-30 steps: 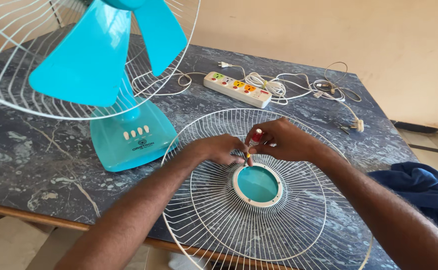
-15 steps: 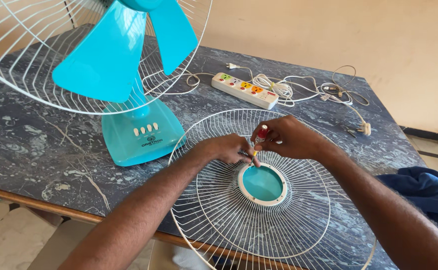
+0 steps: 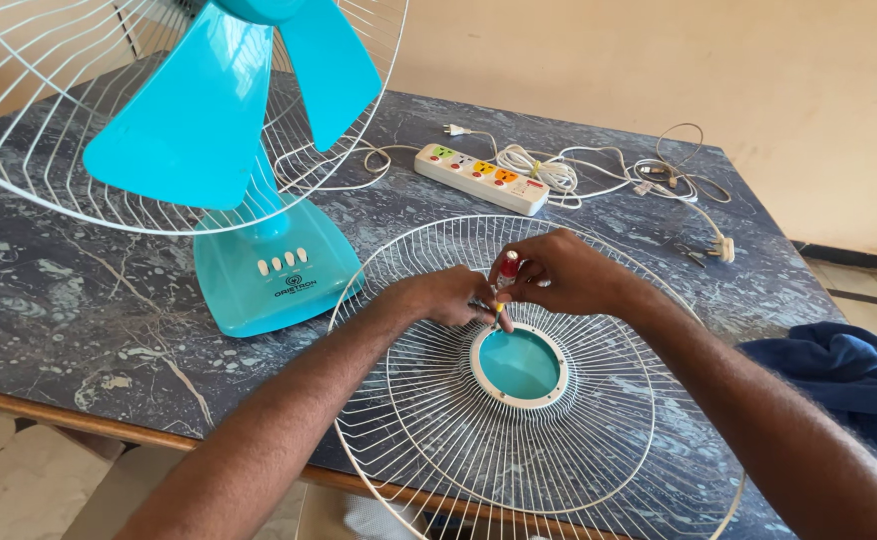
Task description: The person aligns a teal plastic hub onto the center of a white metal fan cage. They insert screws into the hub and use a screwdriver to tighten them, securing the hub to the cage. The person briefly wipes the hub with a blue cloth and continues tightening the screws.
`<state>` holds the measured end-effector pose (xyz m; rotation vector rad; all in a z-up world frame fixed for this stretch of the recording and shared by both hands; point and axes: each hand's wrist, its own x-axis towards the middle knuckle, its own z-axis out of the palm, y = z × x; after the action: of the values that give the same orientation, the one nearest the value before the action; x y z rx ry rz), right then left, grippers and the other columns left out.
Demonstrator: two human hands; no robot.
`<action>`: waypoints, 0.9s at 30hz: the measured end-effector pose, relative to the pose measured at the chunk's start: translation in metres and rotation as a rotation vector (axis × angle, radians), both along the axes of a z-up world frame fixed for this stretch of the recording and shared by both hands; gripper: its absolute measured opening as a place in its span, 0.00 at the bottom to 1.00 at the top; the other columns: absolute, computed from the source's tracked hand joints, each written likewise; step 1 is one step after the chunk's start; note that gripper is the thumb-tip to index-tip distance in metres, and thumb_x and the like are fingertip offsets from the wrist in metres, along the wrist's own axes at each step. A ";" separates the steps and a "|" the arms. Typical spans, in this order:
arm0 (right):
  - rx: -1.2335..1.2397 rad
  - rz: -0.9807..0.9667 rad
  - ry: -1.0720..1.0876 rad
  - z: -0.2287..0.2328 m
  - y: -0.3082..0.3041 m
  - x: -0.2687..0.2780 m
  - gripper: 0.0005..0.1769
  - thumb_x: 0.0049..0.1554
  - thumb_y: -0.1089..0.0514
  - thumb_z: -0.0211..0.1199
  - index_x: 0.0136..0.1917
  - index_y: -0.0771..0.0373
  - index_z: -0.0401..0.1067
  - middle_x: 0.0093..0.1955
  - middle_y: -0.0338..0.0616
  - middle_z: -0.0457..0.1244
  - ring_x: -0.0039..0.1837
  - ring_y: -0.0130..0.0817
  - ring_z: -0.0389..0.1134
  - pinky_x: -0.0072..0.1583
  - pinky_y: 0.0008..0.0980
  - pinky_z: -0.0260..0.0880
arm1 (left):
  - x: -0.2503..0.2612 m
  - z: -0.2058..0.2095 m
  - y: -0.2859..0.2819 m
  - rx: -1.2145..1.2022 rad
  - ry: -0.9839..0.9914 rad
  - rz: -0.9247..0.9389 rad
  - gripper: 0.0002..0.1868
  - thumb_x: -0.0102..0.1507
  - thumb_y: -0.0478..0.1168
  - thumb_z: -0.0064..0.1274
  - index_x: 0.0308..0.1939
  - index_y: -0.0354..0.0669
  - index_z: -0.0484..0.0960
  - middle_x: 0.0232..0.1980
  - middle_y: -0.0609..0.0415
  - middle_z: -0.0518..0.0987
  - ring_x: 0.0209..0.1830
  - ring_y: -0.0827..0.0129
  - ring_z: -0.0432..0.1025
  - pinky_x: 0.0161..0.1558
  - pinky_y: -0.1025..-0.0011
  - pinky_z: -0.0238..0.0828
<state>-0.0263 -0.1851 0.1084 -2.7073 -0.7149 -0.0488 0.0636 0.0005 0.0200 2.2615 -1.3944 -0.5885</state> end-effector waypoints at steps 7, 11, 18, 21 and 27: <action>0.022 0.032 -0.007 0.001 -0.002 0.003 0.19 0.54 0.52 0.69 0.55 0.64 0.77 0.45 0.50 0.75 0.46 0.37 0.79 0.52 0.39 0.82 | -0.004 0.005 0.000 0.006 -0.027 -0.009 0.13 0.66 0.46 0.52 0.52 0.68 0.87 0.61 0.58 0.84 0.61 0.62 0.78 0.67 0.48 0.67; 0.038 0.030 -0.027 0.004 0.000 -0.002 0.18 0.55 0.51 0.70 0.54 0.65 0.77 0.44 0.50 0.74 0.46 0.37 0.79 0.51 0.37 0.83 | -0.003 0.005 0.002 -0.016 -0.005 -0.027 0.12 0.67 0.48 0.51 0.52 0.68 0.87 0.61 0.59 0.83 0.61 0.61 0.78 0.67 0.47 0.66; 0.054 -0.005 -0.022 0.001 0.001 -0.004 0.18 0.56 0.50 0.70 0.53 0.65 0.77 0.43 0.51 0.75 0.44 0.37 0.79 0.50 0.37 0.83 | 0.002 -0.004 0.000 -0.020 -0.030 -0.036 0.12 0.64 0.46 0.54 0.49 0.68 0.89 0.62 0.57 0.83 0.61 0.60 0.78 0.68 0.46 0.65; 0.099 0.088 -0.043 0.002 -0.003 -0.002 0.17 0.56 0.51 0.69 0.53 0.66 0.77 0.43 0.50 0.75 0.44 0.38 0.79 0.50 0.37 0.83 | 0.000 -0.004 0.001 -0.007 -0.013 -0.006 0.12 0.65 0.46 0.54 0.49 0.68 0.88 0.62 0.57 0.83 0.61 0.60 0.78 0.68 0.45 0.66; 0.083 0.056 -0.040 -0.004 -0.003 0.003 0.19 0.57 0.50 0.68 0.53 0.67 0.76 0.43 0.51 0.74 0.45 0.38 0.79 0.50 0.37 0.83 | -0.001 -0.004 0.001 -0.026 0.011 -0.019 0.12 0.65 0.46 0.54 0.49 0.68 0.88 0.62 0.57 0.83 0.61 0.60 0.78 0.67 0.47 0.68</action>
<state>-0.0237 -0.1882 0.1044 -2.6126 -0.7823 -0.1170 0.0627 0.0013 0.0165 2.2229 -1.4120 -0.5850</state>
